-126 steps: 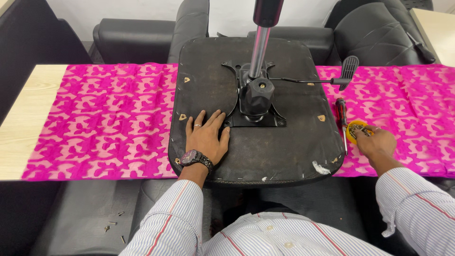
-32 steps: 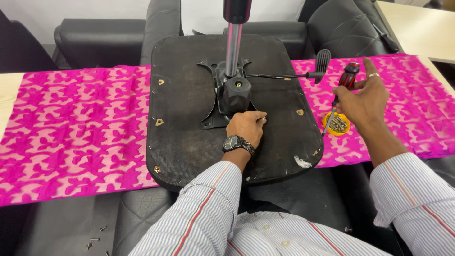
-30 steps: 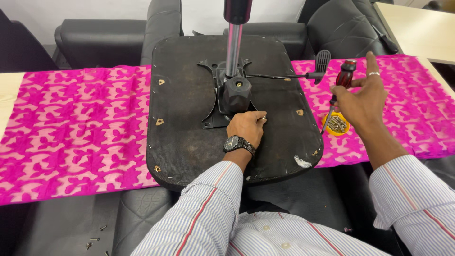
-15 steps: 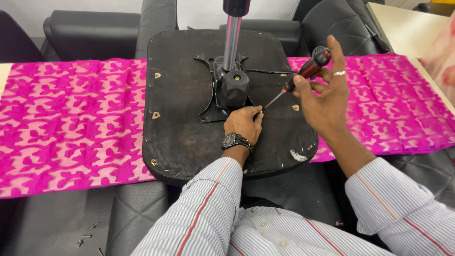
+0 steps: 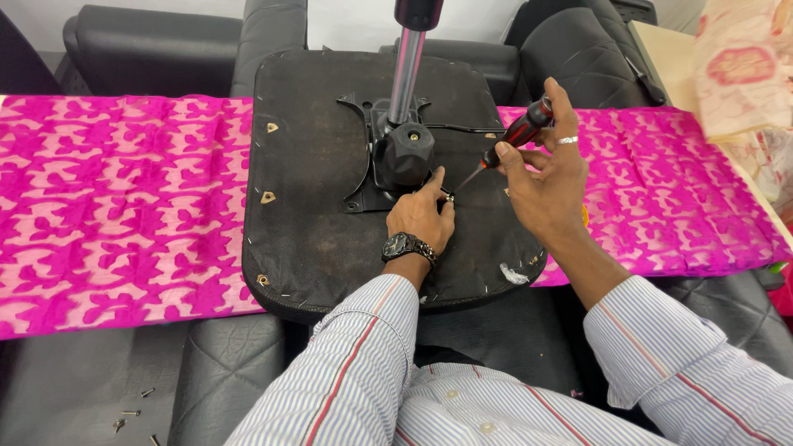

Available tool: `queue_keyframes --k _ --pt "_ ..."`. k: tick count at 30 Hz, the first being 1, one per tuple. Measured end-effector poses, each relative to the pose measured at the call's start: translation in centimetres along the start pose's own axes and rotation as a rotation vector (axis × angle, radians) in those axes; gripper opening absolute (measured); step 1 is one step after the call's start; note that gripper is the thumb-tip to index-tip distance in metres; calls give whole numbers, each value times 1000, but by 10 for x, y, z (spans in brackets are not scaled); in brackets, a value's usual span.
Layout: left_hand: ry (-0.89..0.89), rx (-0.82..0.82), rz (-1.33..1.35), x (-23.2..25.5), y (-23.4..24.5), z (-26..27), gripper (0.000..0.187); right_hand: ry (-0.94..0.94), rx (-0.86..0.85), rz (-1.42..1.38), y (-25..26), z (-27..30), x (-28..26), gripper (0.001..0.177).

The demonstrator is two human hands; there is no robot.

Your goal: The person uses a screwdriver to fasten screws into the underside of an office chair seat, then flips the seat upright and aligns the gas-lift column with the seat base. They continue to tighten screws to secure the column to the seat.

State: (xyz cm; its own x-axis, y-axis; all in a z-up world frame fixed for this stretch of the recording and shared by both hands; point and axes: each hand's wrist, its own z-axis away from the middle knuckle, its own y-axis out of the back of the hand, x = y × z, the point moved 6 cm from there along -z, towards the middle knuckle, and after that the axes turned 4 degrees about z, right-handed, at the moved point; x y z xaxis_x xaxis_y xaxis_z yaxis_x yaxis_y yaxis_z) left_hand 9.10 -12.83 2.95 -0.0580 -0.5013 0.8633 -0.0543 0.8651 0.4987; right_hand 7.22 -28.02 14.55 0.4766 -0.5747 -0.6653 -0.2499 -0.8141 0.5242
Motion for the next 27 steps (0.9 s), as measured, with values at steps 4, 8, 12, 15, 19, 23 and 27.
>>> queue_keyframes --k 4,8,12,15,19,23,27 --pt "-27 9 -12 3 -1 0 57 82 -11 49 -6 -4 -7 80" --pt "-3 -20 -11 1 -1 0 58 157 -58 90 -7 -7 -15 74" --pt "-5 -22 -4 3 0 1 56 97 -80 112 -10 -12 -12 70" --pt "-1 -27 -1 5 1 2 56 138 -79 50 -13 -13 -13 65" --pt "30 -59 -25 3 1 2 55 194 17 130 -19 -7 -15 64" --pt "0 -30 -24 5 -1 1 55 312 102 272 -19 -1 -21 67" --pt "-18 -18 -7 3 0 1 55 292 16 80 -23 -3 -18 57"
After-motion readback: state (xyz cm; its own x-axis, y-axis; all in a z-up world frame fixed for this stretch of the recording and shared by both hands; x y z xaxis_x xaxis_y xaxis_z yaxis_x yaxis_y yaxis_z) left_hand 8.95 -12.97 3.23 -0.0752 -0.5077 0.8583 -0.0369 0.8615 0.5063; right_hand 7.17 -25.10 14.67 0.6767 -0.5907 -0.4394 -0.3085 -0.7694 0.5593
